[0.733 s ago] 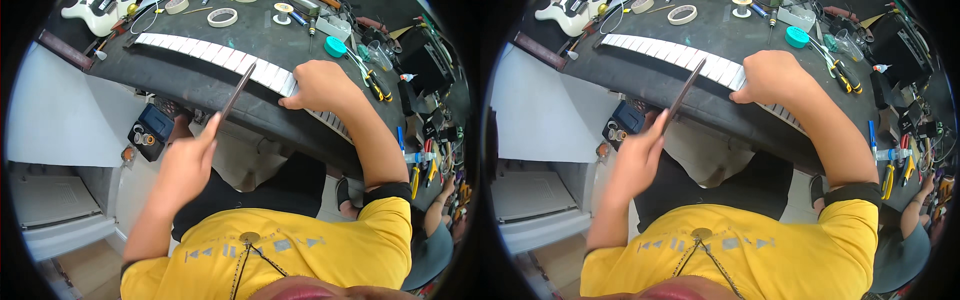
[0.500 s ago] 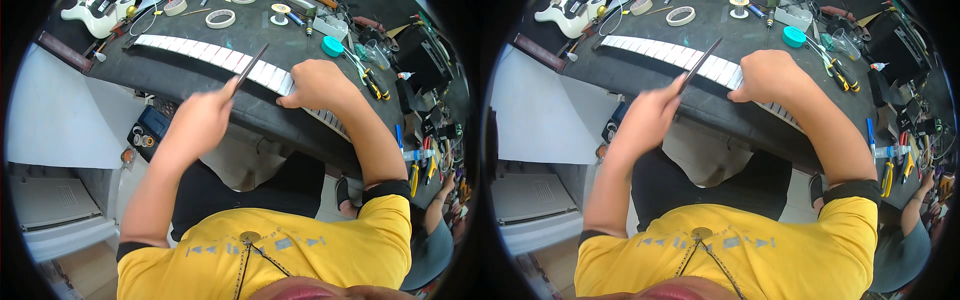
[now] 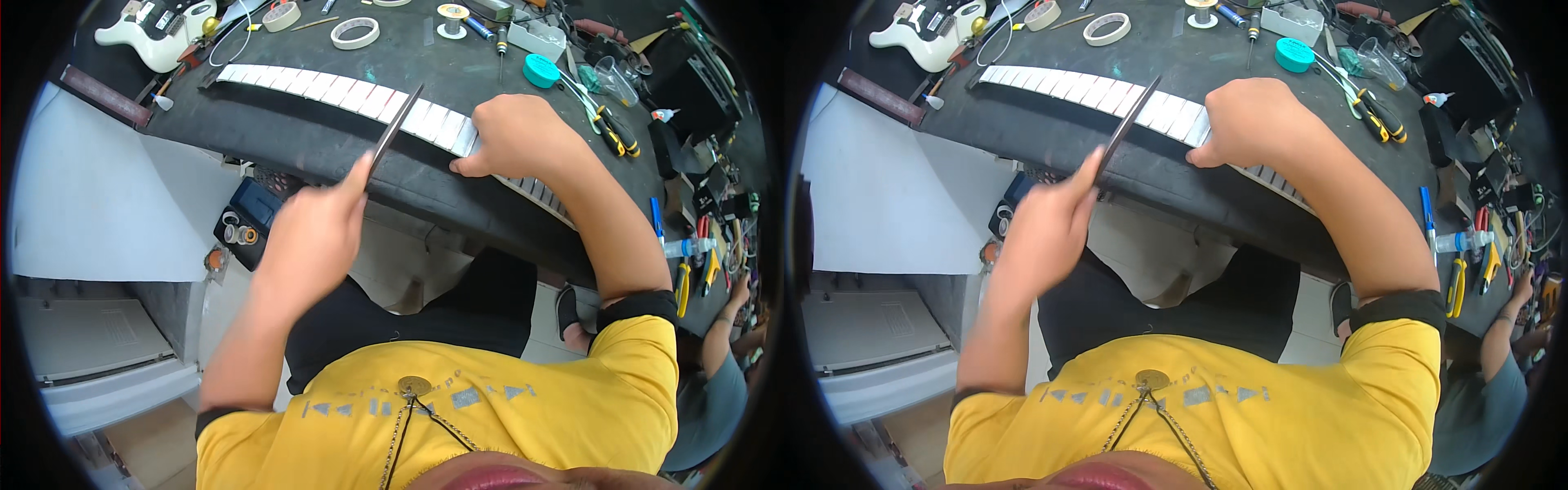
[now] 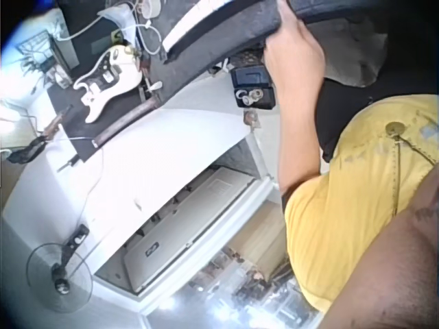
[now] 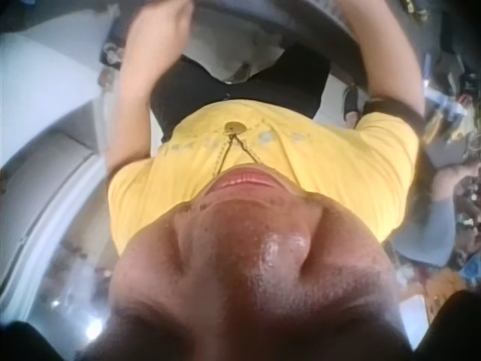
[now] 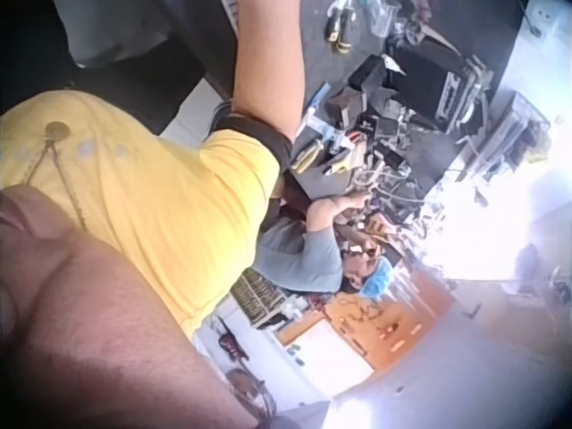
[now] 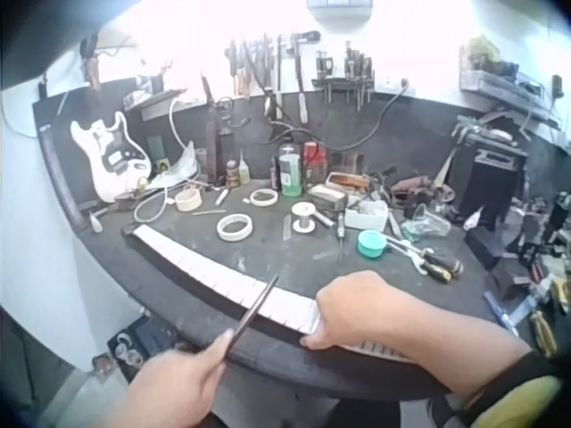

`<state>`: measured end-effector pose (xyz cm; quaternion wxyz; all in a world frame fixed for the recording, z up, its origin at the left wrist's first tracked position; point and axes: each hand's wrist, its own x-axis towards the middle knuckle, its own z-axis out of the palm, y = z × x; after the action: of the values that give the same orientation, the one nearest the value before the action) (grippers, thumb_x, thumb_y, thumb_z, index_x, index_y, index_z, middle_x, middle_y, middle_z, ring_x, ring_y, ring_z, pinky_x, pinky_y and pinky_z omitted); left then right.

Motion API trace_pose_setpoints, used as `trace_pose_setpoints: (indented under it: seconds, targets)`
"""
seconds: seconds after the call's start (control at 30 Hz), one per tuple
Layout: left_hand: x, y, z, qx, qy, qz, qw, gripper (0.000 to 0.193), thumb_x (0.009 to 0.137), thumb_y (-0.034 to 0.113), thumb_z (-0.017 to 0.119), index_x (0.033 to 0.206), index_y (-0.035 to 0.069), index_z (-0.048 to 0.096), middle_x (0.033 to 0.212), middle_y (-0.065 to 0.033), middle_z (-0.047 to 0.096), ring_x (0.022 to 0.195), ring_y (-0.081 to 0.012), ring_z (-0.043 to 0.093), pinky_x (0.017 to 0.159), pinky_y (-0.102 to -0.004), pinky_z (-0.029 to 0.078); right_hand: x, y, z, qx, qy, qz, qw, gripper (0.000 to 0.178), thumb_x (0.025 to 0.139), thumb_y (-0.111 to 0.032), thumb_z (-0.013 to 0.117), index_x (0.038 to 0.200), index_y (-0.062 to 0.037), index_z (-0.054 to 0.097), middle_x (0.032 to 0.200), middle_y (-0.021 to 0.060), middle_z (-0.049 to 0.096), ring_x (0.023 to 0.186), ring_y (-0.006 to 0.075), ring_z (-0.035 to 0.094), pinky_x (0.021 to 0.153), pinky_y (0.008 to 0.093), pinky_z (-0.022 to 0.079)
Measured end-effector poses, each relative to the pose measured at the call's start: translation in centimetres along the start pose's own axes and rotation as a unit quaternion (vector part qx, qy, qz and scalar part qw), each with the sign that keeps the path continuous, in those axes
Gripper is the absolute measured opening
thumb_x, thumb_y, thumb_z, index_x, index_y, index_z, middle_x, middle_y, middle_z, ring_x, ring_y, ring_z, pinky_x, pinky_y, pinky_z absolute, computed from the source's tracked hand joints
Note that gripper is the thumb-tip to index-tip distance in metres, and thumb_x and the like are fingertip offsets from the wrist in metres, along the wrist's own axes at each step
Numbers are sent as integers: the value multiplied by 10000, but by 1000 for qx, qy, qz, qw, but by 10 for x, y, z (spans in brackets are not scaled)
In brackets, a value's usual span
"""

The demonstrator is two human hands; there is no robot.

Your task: The person uses a hand file to smooth the edges of the frets on a detached guitar neck. They move the file repeatedly along the side of the neck, covering the length of the fretboard while holding the neck steady with the other hand.

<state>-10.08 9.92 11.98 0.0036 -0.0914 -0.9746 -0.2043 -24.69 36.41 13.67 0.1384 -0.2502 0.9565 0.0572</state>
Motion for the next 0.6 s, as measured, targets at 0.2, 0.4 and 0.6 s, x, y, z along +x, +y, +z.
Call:
trace_pose_setpoints:
  seconds: [0.2, 0.4, 0.6]
  targets:
    - [75, 3, 5, 22, 15, 33, 999, 448, 1138, 120, 629, 1580, 61, 681, 1065, -325, 769, 997, -534, 740, 890, -572, 582, -2, 1, -1, 23, 9, -1, 1000, 705, 863, -669, 868, 984, 26, 870, 898, 226, 829, 906, 423, 831, 856, 501, 664]
    - [-70, -6, 10, 19, 36, -11, 999, 639, 1047, 4, 711, 1673, 104, 633, 867, -291, 752, 798, -516, 751, 755, -551, 601, -4, -1, 0, -8, 7, -10, 1000, 635, 891, -638, 859, 982, -10, 885, 908, 180, 850, 895, 376, 844, 857, 473, 679]
    - [67, 8, 7, 128, 38, 32, 990, 439, 1124, 173, 650, 1553, 139, 739, 946, -237, 796, 918, -466, 778, 850, -580, 615, -2, -2, -1, 11, 26, -9, 1000, 634, 882, -638, 864, 953, -8, 879, 888, 176, 845, 887, 374, 842, 853, 468, 680]
